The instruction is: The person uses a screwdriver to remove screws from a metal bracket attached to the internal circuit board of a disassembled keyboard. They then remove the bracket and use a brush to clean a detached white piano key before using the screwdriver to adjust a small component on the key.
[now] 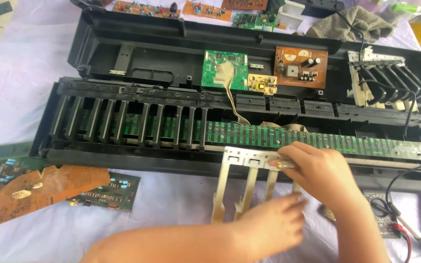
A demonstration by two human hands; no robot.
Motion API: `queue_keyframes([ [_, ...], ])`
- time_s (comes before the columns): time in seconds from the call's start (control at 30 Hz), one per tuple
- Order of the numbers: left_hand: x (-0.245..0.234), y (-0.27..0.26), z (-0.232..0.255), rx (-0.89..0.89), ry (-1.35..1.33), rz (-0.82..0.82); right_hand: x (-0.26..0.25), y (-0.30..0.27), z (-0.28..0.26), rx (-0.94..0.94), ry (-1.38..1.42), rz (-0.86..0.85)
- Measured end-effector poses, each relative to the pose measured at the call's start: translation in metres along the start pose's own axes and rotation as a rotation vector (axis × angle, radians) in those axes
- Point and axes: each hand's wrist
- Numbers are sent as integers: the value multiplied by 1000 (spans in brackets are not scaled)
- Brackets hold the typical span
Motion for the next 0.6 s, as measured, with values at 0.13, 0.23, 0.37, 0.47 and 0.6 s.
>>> queue_keyframes([
  [0.13,-58,-26,-16,-127,6,344,-12,2,-7,-51,-165,96],
  [0.23,-121,-55,-63,-421,127,531,-27,12,-26,261,-312,2],
  [0.37,-141,-117,-125,-933,-46,562,-45,44,-54,81,-219,165],
  [0.47,-137,-168,-133,-1361,-521,523,-50,79,-81,66,-246,162],
  [0.6,-89,-215,-99,-1633,-1035,1061,-46,131,-127,87,-253,97],
])
Point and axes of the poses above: each hand's wrist, its own y-axis towards the middle knuckle, its own x-axis out of the palm, z = x × y, and after that the axes turned 15 degrees about y, right-handed
